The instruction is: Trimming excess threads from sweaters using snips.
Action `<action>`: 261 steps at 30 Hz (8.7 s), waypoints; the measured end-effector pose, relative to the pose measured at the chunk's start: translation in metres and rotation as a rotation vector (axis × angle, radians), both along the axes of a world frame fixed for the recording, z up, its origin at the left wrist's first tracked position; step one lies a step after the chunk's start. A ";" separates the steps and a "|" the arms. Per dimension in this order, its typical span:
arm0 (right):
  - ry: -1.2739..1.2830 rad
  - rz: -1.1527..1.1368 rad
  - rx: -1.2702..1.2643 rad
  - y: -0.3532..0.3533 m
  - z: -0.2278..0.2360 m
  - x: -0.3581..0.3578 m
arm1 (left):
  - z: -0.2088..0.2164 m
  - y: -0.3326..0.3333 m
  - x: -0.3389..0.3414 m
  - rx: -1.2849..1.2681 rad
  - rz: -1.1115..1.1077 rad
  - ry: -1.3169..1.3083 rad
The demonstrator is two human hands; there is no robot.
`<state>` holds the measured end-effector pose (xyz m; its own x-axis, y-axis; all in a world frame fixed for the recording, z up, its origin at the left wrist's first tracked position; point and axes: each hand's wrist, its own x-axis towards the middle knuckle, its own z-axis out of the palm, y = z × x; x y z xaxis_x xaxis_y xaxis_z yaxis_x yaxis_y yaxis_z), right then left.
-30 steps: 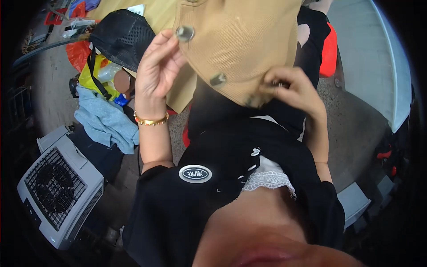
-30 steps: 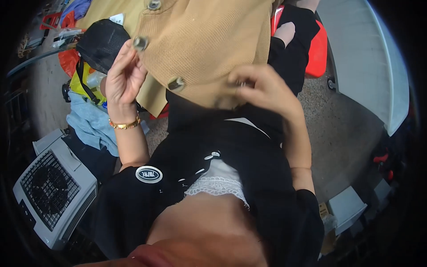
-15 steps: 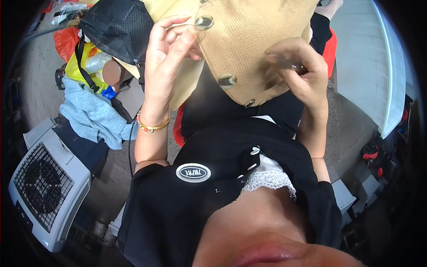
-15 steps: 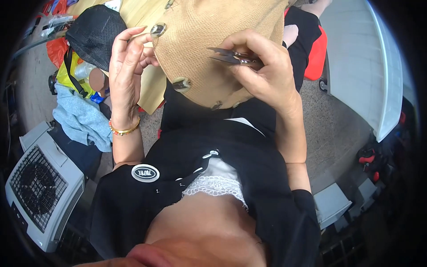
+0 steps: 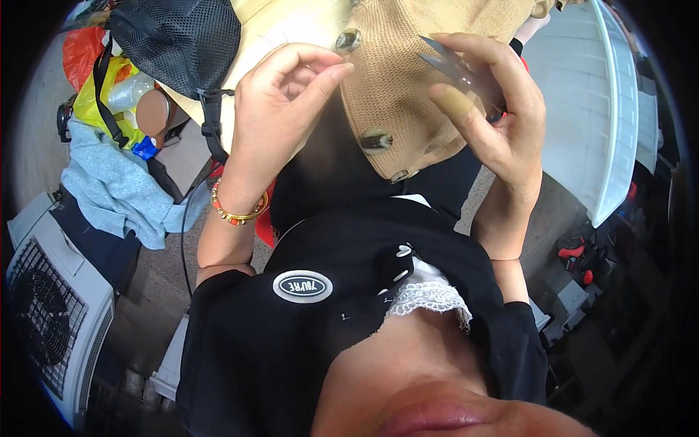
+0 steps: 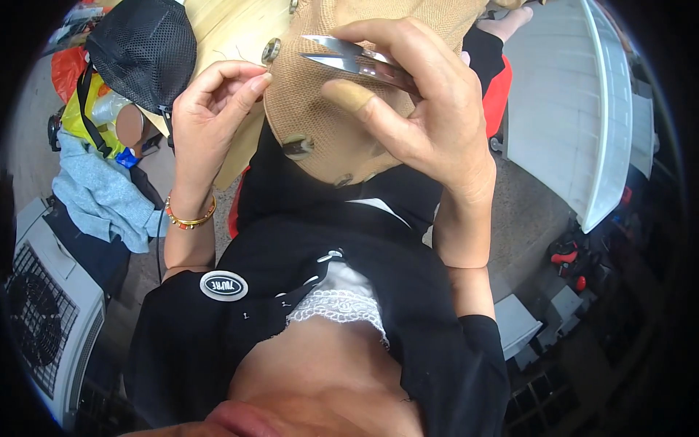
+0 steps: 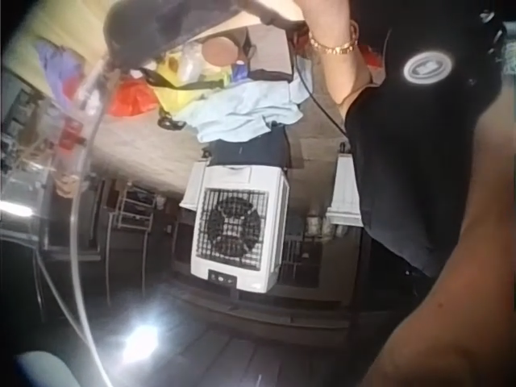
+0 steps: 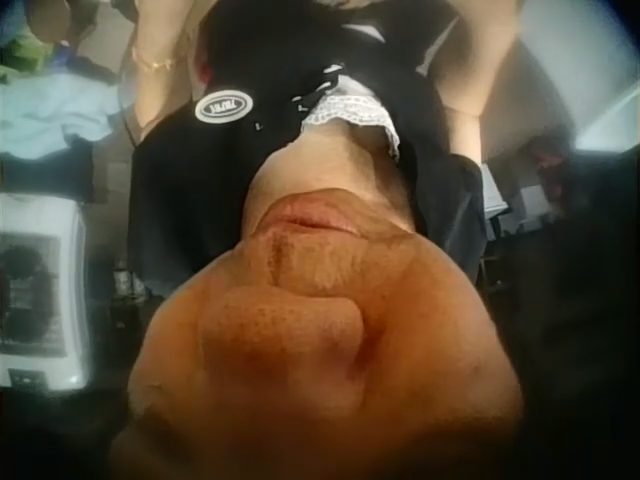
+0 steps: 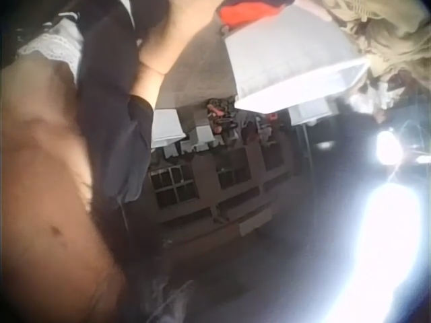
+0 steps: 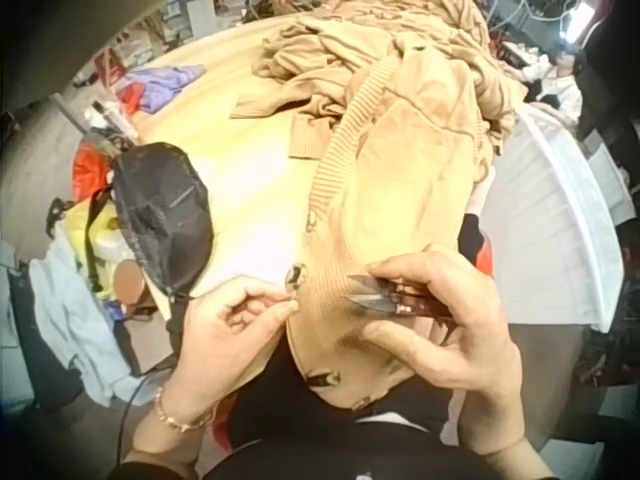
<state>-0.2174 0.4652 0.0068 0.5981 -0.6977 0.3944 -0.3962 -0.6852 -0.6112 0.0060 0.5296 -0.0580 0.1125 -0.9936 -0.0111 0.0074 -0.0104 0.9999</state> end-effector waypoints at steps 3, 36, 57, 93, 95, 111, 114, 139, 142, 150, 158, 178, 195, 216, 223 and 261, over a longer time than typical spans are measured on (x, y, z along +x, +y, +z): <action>-0.010 0.023 -0.031 -0.006 -0.003 0.005 | -0.001 -0.002 0.006 -0.171 0.011 -0.329; 0.185 0.068 -0.020 -0.008 0.013 0.022 | -0.002 -0.008 0.013 -0.465 0.079 -0.492; 0.227 -0.051 -0.008 0.000 0.011 0.019 | -0.006 -0.001 0.016 -0.105 -0.140 -0.194; 0.315 -0.038 0.067 0.012 0.028 0.035 | 0.005 -0.052 0.000 -0.624 0.026 0.490; 0.325 -0.040 0.062 0.011 0.025 0.037 | 0.018 -0.043 0.005 -0.284 0.078 0.242; 0.322 -0.125 -0.018 0.015 0.028 0.055 | 0.027 -0.042 0.012 -0.407 0.176 -0.315; 0.343 -0.145 -0.049 0.014 0.027 0.057 | 0.028 -0.041 0.011 -0.382 0.190 -0.311; 0.373 -0.135 0.119 0.000 0.029 0.056 | 0.007 -0.039 0.012 -0.604 0.117 -0.309; 0.373 -0.141 0.104 -0.001 0.025 0.056 | 0.008 -0.036 0.013 -0.576 0.108 -0.370; 0.336 -0.113 0.192 -0.001 0.053 0.062 | 0.001 -0.038 0.010 -0.592 0.101 -0.187; -0.199 -0.015 -0.022 -0.008 0.031 0.050 | -0.007 -0.025 0.022 -0.234 0.163 0.053; 0.062 -0.150 0.162 0.011 0.013 0.013 | -0.010 -0.020 -0.004 0.006 -0.010 0.063; 0.208 -0.099 0.004 0.009 0.019 0.040 | -0.002 -0.013 0.000 -0.055 -0.031 0.588; 0.023 -0.162 0.150 0.016 0.002 0.023 | -0.054 -0.086 0.003 0.221 -0.033 0.792; 0.002 -0.151 0.154 0.013 0.001 0.018 | -0.043 -0.090 0.010 0.041 -0.143 0.690; -0.027 -0.096 0.151 0.011 -0.005 0.016 | -0.052 -0.098 0.012 -0.580 -0.141 -0.748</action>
